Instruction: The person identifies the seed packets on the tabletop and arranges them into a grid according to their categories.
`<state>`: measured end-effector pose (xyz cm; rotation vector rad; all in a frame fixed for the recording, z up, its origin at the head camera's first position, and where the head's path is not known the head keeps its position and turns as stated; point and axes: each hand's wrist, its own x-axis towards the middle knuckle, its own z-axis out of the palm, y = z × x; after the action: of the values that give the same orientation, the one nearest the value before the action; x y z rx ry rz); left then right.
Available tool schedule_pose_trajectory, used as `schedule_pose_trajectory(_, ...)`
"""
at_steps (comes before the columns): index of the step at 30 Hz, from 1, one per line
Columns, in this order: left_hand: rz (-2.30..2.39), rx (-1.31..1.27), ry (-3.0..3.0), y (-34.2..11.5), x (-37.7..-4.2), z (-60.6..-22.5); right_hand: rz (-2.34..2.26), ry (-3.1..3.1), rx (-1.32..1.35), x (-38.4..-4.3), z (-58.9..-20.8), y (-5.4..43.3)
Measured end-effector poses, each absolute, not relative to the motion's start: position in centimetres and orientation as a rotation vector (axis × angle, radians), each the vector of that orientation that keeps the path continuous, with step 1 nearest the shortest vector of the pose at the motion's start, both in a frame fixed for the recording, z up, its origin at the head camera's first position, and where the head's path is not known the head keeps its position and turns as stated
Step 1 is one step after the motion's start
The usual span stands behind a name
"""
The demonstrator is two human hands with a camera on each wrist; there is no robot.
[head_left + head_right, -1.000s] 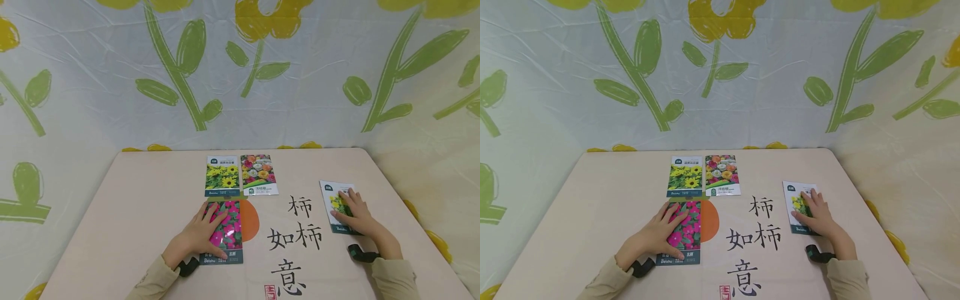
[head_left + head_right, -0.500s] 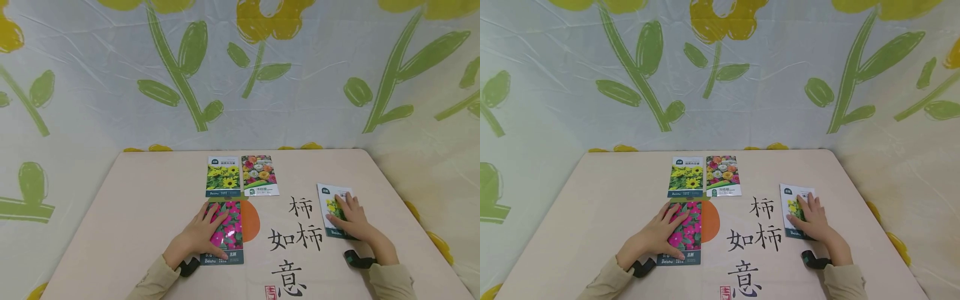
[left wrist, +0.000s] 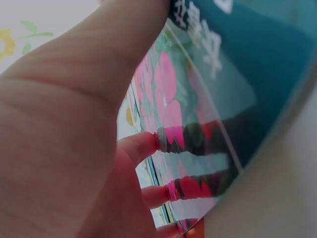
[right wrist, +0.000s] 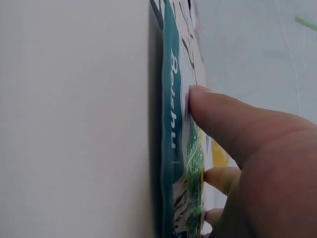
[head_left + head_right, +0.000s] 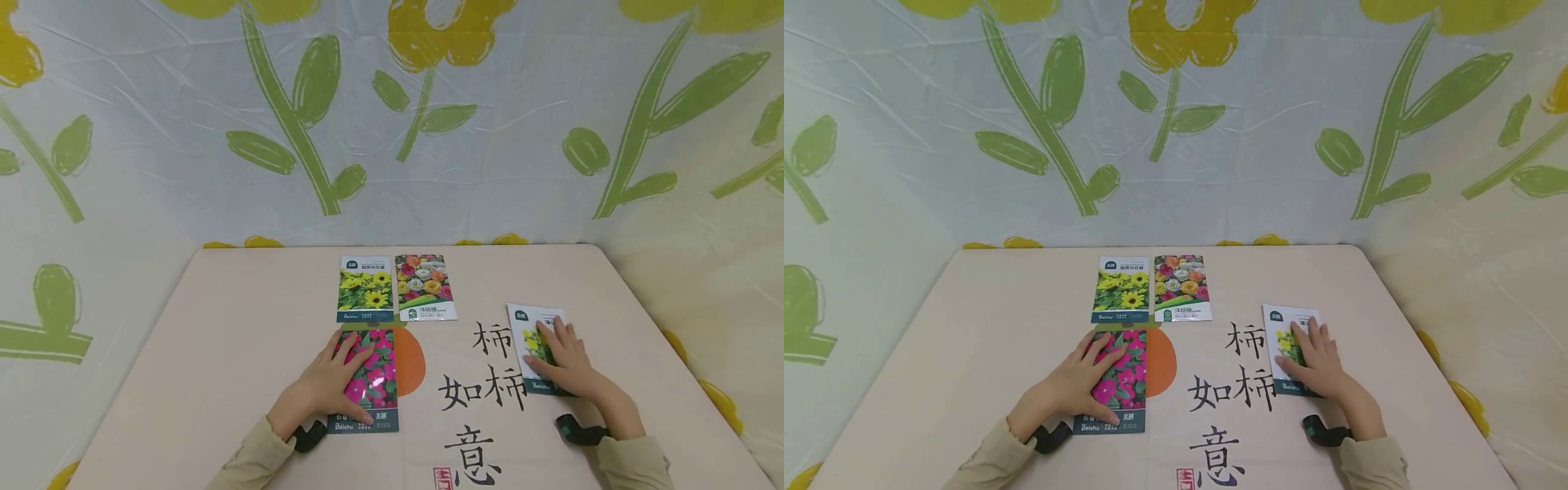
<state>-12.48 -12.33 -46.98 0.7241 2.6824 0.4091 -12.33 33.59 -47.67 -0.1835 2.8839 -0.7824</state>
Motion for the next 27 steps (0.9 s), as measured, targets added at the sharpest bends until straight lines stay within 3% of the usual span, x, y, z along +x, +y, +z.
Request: schedule_pose_trajectory(27,0.406,0.723,2.694,-12.2,-12.7,-47.1,-0.778,2.861,-0.202,-11.0,-47.2,30.2)
